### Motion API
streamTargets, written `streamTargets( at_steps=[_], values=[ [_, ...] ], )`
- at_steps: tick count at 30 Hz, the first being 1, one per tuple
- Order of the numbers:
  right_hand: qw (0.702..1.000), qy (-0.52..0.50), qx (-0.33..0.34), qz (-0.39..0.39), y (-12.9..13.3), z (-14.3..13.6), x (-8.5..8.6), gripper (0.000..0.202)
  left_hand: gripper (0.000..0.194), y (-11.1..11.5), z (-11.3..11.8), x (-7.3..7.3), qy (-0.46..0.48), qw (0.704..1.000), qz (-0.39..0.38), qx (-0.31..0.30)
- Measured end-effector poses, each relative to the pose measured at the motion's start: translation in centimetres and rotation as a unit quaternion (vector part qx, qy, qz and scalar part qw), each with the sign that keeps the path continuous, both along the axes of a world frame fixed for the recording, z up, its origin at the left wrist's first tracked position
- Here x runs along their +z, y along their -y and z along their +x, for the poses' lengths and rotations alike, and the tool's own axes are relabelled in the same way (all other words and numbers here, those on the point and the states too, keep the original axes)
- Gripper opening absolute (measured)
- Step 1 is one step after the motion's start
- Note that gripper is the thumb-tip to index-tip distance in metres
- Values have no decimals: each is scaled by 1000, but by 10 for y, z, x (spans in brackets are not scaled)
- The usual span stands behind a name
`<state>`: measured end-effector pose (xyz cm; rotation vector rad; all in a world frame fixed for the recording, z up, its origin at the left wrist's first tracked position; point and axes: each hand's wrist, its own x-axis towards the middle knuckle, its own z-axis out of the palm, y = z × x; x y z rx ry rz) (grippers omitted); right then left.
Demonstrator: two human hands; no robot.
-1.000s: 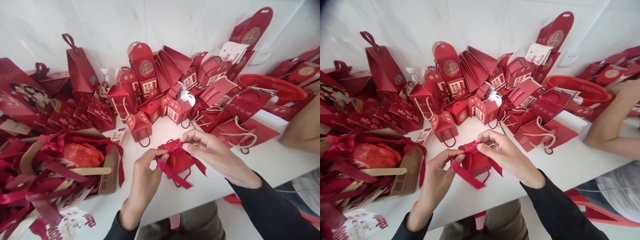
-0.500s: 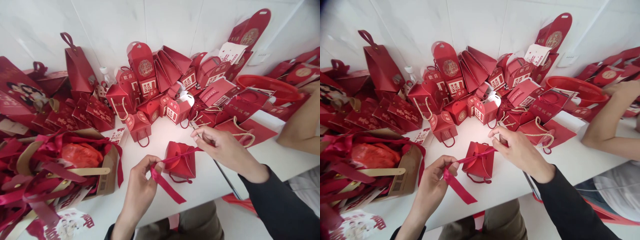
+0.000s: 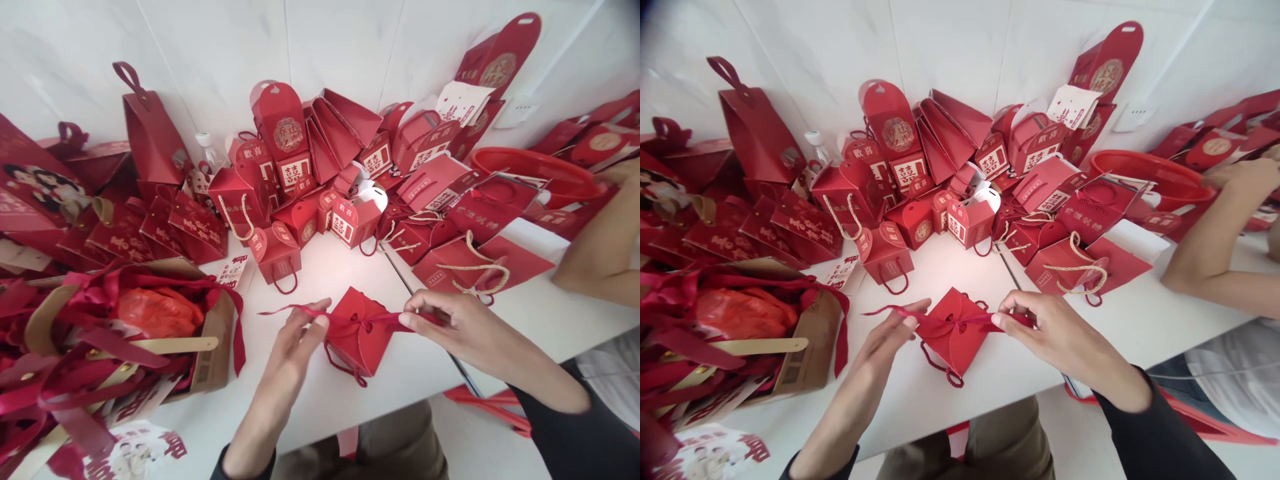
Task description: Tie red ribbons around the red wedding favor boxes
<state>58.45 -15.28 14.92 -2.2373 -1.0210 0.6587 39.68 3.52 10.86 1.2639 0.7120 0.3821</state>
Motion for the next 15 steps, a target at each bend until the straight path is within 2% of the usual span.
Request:
streamTargets(
  at_steps=[3, 5, 7, 11, 13, 15],
  values=[
    [992, -120, 4, 32, 4, -10, -3, 48, 35, 9, 7, -5, 28, 993, 113, -30],
    [975, -217, 12, 55, 3, -16, -6, 52, 35, 15, 10, -6, 59, 989, 135, -25],
    [960, -269, -14, 80, 0, -21, -11, 53, 39, 22, 10, -7, 55, 990, 132, -11],
    [948, -252, -128, 148, -5, -21, -22, 51, 42, 40, 1, -11, 13, 992, 118, 29],
    [950, -229, -134, 164, -7, -18, -26, 51, 40, 46, -5, -10, 6, 992, 113, 50],
    [960, -197, -112, 167, -7, -16, -26, 50, 39, 46, -9, -7, 17, 991, 96, 90]
  ],
)
